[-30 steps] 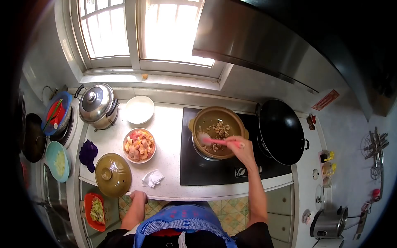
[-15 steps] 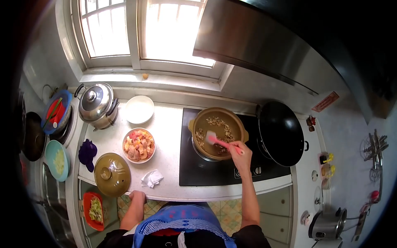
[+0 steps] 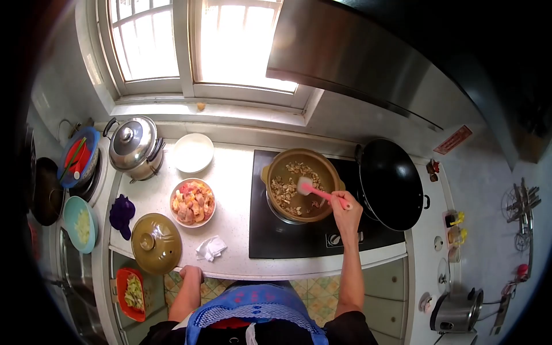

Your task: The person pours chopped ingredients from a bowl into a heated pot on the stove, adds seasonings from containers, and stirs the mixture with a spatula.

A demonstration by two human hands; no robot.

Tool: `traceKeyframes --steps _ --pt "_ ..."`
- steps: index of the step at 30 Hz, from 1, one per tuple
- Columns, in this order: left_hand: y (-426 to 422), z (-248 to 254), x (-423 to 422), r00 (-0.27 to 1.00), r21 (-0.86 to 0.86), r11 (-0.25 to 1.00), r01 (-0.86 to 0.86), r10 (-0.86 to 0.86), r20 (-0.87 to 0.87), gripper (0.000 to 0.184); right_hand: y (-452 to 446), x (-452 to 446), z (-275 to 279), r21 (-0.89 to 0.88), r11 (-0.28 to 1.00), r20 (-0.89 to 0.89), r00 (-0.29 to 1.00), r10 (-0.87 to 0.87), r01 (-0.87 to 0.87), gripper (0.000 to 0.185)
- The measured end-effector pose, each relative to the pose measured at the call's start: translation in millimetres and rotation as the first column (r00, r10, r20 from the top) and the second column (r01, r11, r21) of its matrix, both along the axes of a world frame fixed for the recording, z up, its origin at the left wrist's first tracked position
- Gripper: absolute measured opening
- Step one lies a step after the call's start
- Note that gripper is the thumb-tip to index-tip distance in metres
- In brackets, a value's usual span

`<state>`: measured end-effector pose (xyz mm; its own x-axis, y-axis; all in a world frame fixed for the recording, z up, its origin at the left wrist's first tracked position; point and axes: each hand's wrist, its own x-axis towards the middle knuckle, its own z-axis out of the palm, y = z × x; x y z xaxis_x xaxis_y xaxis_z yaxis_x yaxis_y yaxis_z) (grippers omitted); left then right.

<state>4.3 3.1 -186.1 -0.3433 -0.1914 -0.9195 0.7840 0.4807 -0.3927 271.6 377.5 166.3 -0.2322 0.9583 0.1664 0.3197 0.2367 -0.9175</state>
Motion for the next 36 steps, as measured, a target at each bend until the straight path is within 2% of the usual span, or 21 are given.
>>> traceKeyframes --steps 1,3,5,8,11,12,14,15,17,21,23,24,25,27,28,33,35,36 --pt "3.5 12.5 -1.0 1.0 -0.003 1.0 -0.006 0.006 0.03 0.026 4.5 -0.6 1.0 0.001 1.0 -0.004 1.0 0.002 -0.002 0.013" --pt "4.3 20.7 -2.1 0.998 -0.006 1.0 -0.016 0.016 0.06 0.026 12.7 -6.3 7.1 0.369 0.929 0.296 0.951 -0.085 -0.032 0.014" --pt "1.7 15.0 -2.2 0.998 0.014 1.0 0.008 -0.009 0.069 0.026 25.9 -14.5 -3.7 0.364 0.93 0.334 0.94 -0.071 -0.059 0.017" --pt "-9.0 -26.6 -4.1 0.997 0.025 0.997 -0.076 0.077 -0.024 0.026 32.5 -26.1 -21.2 0.238 0.892 0.265 0.91 0.32 -0.384 0.021" --pt "-2.0 15.5 -2.8 0.999 0.07 0.997 0.006 -0.009 0.039 0.025 12.0 -18.5 9.1 0.157 0.789 0.345 0.781 0.52 -0.594 0.024" --pt "-1.9 15.1 -2.7 0.999 0.068 0.998 0.01 -0.013 0.04 0.025 3.3 -11.1 23.6 0.155 0.791 0.344 0.783 0.518 -0.591 0.024" --pt "-0.4 9.2 -1.1 0.999 0.045 0.998 -0.043 0.042 0.02 0.038 -13.8 7.6 54.0 0.14 0.771 0.433 0.739 0.516 -0.621 0.023" --pt "-3.1 1.6 -0.7 0.999 0.043 0.998 -0.042 0.041 0.023 0.038 -17.8 18.0 61.5 0.133 0.771 0.439 0.734 0.518 -0.623 0.023" --pt "-7.9 -5.4 -0.4 0.995 0.101 0.992 -0.082 0.086 -0.039 0.026 -25.0 31.4 70.7 0.027 0.79 0.437 0.718 0.542 -0.612 0.022" --pt "-6.4 -4.3 -1.0 0.998 0.082 0.995 -0.056 0.057 -0.007 0.024 -25.2 9.8 39.6 0.091 0.764 0.346 0.739 0.578 -0.639 0.021" --pt "-6.7 -11.5 -2.8 0.999 0.024 0.999 -0.038 0.038 0.004 0.023 -20.6 -2.5 21.2 0.1 0.93 0.294 0.904 0.312 -0.353 0.019" --pt "-7.2 -16.0 -5.4 0.999 0.024 0.999 -0.036 0.036 0.0 0.023 -18.1 -5.0 18.3 0.168 0.943 0.261 0.935 0.238 -0.287 0.018" --pt "-8.5 -20.8 -5.0 1.0 0.014 1.0 -0.026 0.026 0.006 0.023 -15.5 -4.0 17.1 0.17 0.943 0.259 0.936 0.238 -0.287 0.018" --pt "-6.3 -11.4 -5.0 1.0 0.02 1.0 -0.02 0.02 0.013 0.024 -7.5 2.5 15.8 0.286 0.948 0.263 0.963 0.064 -0.142 0.017" --pt "-5.0 -7.2 -3.9 1.0 0.027 0.999 -0.018 0.018 0.019 0.025 -2.9 6.0 12.1 0.342 0.931 0.261 0.964 0.038 -0.129 0.018" --pt "-2.6 14.2 -1.5 1.0 0.044 0.999 -0.01 0.008 0.03 0.027 9.0 4.6 -5.7 0.384 0.908 0.242 0.967 0.074 -0.165 0.022" --pt "-0.7 14.1 -3.4 1.0 0.059 0.998 -0.013 0.012 0.016 0.028 7.4 1.4 -11.1 0.399 0.856 0.375 0.91 0.175 -0.33 0.023" --pt "-0.7 9.6 -3.4 1.0 0.061 0.998 -0.012 0.011 0.015 0.028 0.0 5.2 -7.7 0.28 0.884 0.367 0.892 0.262 -0.375 0.022"
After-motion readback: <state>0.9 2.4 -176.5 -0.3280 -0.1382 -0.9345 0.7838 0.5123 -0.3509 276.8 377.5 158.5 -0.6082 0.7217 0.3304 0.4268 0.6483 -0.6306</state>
